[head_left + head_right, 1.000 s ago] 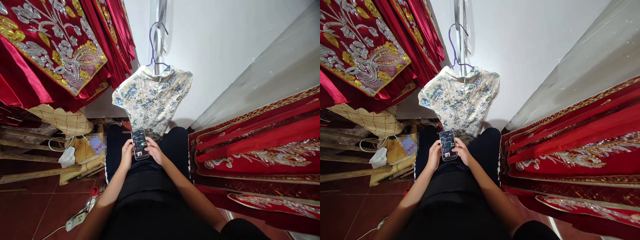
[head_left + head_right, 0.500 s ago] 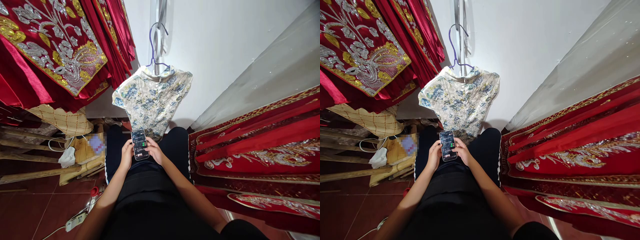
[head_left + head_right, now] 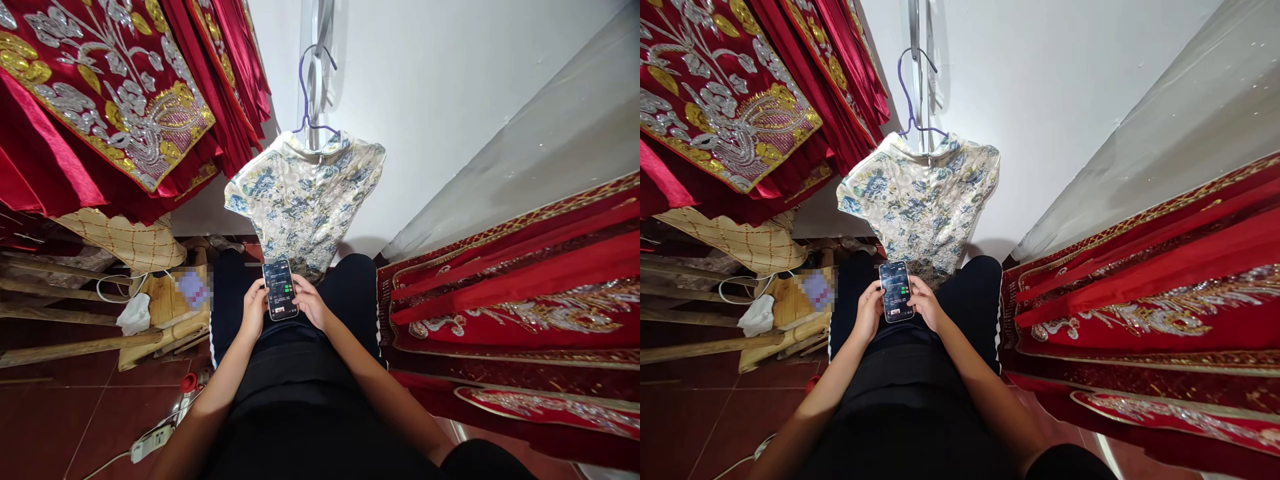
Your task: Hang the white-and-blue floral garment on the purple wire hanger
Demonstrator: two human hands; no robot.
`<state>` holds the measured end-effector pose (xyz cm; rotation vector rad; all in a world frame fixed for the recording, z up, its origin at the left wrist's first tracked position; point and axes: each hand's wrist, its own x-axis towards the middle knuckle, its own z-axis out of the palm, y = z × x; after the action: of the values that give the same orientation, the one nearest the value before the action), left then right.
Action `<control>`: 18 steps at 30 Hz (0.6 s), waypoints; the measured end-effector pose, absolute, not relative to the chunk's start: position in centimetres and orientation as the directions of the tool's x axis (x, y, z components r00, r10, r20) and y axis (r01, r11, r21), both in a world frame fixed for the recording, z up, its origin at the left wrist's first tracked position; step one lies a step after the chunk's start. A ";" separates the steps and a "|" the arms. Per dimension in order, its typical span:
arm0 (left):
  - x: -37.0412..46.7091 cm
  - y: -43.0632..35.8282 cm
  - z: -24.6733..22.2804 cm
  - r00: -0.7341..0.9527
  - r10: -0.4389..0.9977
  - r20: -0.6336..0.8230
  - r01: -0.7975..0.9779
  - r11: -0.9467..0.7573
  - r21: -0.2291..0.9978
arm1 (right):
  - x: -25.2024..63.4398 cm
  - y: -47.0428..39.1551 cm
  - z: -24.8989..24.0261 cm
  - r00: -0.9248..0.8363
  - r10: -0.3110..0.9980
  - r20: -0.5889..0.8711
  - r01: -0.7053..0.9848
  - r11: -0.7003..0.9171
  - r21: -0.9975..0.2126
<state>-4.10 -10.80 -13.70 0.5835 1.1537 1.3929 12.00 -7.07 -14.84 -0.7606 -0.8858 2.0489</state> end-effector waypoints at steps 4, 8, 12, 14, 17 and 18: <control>-4.0 -10.8 -13.6 -0.222 0.937 -0.268 -0.407 0.160 0.899 | 12.0 -7.0 -14.9 -0.532 0.817 -0.221 -0.403 -0.474 -0.783; -4.0 -10.8 -13.7 -0.213 0.941 -0.262 -0.397 0.162 0.904 | 11.9 -7.0 -15.0 -0.534 0.814 -0.227 -0.401 -0.480 -0.780; -4.0 -10.8 -13.9 -0.215 0.942 -0.258 -0.400 0.156 0.903 | 11.9 -7.0 -15.0 -0.538 0.814 -0.220 -0.415 -0.483 -0.771; -4.0 -10.8 -13.9 -0.217 0.942 -0.257 -0.398 0.155 0.904 | 11.9 -7.0 -15.0 -0.539 0.812 -0.223 -0.414 -0.487 -0.769; -4.0 -10.8 -13.9 -0.218 0.941 -0.259 -0.396 0.157 0.905 | 11.9 -7.0 -15.0 -0.534 0.813 -0.233 -0.411 -0.490 -0.769; -4.0 -10.8 -13.9 -0.218 0.941 -0.260 -0.395 0.158 0.905 | 11.9 -7.0 -15.1 -0.534 0.812 -0.235 -0.410 -0.492 -0.768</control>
<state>-4.00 -10.79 -13.89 0.6292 1.1986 1.3898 11.91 -6.99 -15.07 -0.7698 -0.8549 2.0696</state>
